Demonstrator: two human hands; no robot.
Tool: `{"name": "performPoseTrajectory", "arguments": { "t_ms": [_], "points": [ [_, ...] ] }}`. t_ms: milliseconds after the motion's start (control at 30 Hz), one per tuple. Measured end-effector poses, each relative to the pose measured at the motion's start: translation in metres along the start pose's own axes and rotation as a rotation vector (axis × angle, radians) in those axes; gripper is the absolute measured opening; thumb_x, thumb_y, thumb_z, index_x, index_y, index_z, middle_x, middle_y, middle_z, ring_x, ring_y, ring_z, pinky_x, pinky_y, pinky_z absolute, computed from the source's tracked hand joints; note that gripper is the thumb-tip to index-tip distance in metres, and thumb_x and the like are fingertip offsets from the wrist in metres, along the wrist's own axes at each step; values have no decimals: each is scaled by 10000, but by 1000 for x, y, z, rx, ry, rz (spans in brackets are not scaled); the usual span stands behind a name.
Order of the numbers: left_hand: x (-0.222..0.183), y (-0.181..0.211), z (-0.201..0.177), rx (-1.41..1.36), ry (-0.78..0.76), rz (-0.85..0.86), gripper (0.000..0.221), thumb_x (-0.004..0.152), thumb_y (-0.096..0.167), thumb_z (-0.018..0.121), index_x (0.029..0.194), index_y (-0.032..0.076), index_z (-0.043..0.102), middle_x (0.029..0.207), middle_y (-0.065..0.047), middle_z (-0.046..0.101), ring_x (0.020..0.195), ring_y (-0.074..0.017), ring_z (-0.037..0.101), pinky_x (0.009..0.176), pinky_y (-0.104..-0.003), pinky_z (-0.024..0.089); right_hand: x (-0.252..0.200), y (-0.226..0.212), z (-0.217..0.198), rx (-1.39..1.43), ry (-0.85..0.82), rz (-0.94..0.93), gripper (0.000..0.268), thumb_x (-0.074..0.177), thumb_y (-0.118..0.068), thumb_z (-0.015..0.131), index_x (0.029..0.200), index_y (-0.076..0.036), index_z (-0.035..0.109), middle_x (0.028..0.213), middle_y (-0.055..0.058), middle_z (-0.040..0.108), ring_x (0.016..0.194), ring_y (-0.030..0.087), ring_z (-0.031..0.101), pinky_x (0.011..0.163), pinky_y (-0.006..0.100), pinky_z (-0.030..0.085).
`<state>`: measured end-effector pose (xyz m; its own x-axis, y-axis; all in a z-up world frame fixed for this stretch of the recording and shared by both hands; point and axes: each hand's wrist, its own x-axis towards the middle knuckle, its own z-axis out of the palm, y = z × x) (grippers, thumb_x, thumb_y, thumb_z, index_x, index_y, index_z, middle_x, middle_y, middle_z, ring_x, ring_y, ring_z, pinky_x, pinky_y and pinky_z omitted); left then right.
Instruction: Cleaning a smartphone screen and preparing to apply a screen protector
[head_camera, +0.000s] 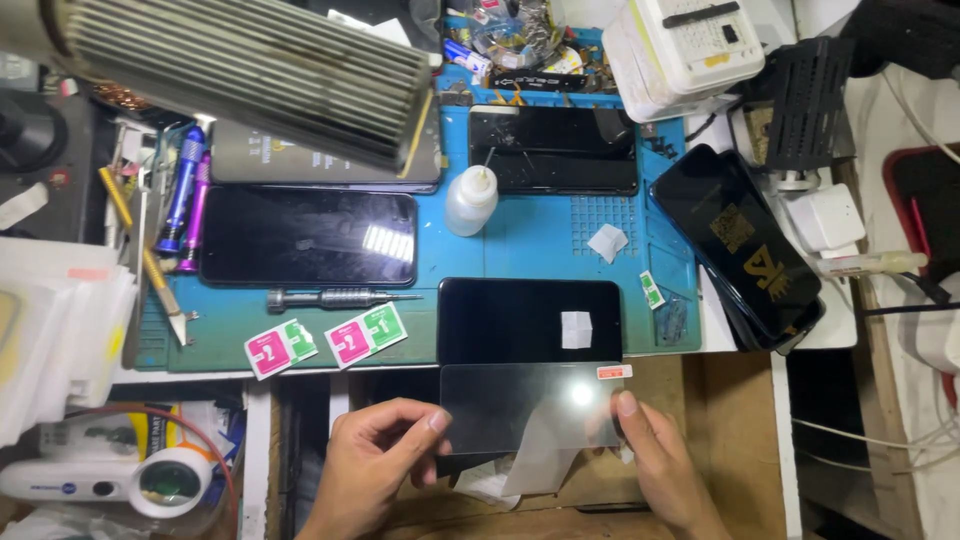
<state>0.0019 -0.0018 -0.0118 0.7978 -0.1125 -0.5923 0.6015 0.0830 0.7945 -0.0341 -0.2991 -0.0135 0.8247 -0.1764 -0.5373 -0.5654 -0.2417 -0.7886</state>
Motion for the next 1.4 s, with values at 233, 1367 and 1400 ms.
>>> {"name": "performPoseTrajectory", "arguments": {
  "t_ms": [233,1367,1400],
  "points": [
    [4,-6,0,63,60,-25,167,831,89,811,795,-58,882,583,-179,790,369,-236,649,407,-301,528,-1,-14,0,-27,-35,39,683,1022,-447,377,731,-6,809,709,85,744,662,183,596,663,292,419],
    [-14,47,-21,793,-56,972,1187,694,422,979,1571,18,289,1601,-192,441,941,-198,678,909,-284,586,-5,-12,-3,295,-114,-252,442,1042,-353,468,807,-33,662,756,107,621,707,222,554,654,333,394],
    [-14,54,-21,903,-91,1038,1118,722,409,960,1552,5,328,1553,-201,495,1149,-260,631,1028,-337,517,-6,-15,-4,252,-121,-262,446,1036,-362,468,813,-37,676,746,104,634,697,221,577,651,332,404]
  ]
}}
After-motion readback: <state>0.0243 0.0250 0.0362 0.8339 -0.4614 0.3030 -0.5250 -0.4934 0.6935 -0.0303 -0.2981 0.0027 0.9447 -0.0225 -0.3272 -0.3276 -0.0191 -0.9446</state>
